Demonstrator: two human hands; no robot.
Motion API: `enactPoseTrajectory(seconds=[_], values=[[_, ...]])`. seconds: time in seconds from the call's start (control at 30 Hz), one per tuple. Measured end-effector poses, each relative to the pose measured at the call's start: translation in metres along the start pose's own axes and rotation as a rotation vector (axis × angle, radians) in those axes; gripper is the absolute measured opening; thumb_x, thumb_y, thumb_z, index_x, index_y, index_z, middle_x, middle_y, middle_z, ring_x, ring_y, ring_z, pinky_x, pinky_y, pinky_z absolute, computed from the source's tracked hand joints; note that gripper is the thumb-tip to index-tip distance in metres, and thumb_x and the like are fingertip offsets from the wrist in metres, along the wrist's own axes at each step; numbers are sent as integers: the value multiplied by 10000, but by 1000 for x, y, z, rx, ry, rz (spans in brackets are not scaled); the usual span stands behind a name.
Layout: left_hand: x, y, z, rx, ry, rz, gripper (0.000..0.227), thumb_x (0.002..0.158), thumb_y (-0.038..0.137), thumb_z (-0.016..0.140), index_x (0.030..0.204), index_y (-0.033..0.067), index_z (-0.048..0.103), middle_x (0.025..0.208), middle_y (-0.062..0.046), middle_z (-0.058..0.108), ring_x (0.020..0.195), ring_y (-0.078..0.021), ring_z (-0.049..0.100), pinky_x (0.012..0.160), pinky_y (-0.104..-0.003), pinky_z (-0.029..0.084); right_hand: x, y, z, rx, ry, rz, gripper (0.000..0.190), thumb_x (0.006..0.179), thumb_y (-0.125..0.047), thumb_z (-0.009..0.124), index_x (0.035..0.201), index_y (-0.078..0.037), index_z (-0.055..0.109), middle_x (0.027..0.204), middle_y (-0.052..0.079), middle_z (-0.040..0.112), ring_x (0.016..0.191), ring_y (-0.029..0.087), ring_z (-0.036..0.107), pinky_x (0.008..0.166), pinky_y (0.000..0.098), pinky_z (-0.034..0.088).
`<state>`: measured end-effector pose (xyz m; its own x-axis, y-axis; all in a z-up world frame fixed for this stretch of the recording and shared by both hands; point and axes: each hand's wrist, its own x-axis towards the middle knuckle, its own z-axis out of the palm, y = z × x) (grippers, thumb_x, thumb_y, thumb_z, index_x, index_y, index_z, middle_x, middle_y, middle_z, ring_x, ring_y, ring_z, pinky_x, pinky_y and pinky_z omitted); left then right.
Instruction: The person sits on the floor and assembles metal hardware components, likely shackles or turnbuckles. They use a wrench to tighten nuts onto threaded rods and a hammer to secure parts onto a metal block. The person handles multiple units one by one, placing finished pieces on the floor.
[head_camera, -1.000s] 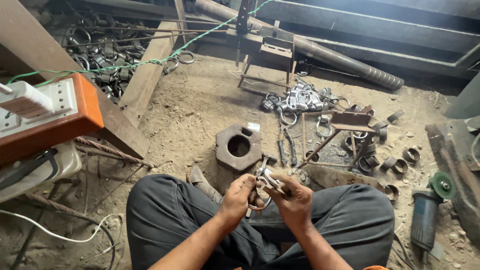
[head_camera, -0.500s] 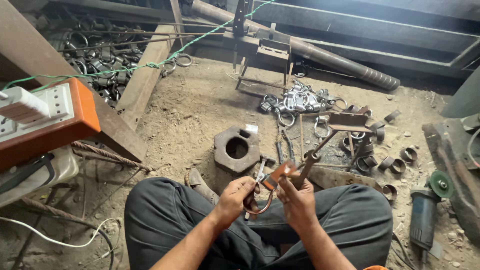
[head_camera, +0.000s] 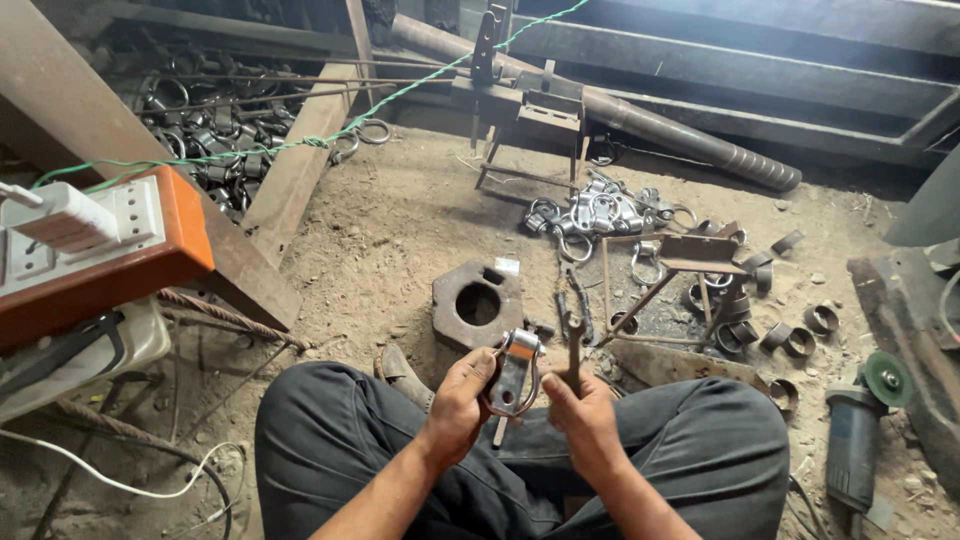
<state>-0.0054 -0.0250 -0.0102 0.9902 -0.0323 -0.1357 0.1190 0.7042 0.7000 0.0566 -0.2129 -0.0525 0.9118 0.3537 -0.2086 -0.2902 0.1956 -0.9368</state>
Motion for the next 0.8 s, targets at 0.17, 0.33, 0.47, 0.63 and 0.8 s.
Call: enactPoseTrajectory(seconds=[0.17,0.33,0.47,0.63,0.8], values=[[5,-3,-1,-43,59,-84,312,1054,227,438,1196,17,619,961,-75,714,810,-156,721,711,-372,657,0,5,4,135,-57,81,241,954,-234,699,957,8,696,541,-29,471,446,76,383,452,269,317],[15,-19,-20,-190,235,-236,246,1023,107,504,1164,-32,650,1029,-142,748,889,-206,749,761,-331,655,8,19,2,118,93,391,239,950,-244,697,815,-95,568,521,-58,379,411,92,322,423,291,281],[19,-23,-33,-180,367,-255,180,988,47,583,1101,-63,670,990,-155,751,864,-204,761,703,-273,635,7,26,3,121,120,554,268,940,-243,703,776,-137,519,525,-72,340,408,93,296,421,296,271],[20,-14,-36,-201,488,-202,183,968,102,646,1033,-61,701,929,-144,761,775,-168,746,634,-218,615,7,20,9,92,81,498,177,946,-249,685,945,-75,647,516,-57,346,404,105,316,418,300,281],[25,1,-38,-188,554,-216,185,969,126,697,1033,-48,699,899,-143,751,722,-153,719,611,-201,595,10,8,8,150,97,445,281,956,-228,662,1137,-21,720,525,-72,310,414,92,298,427,296,289]])
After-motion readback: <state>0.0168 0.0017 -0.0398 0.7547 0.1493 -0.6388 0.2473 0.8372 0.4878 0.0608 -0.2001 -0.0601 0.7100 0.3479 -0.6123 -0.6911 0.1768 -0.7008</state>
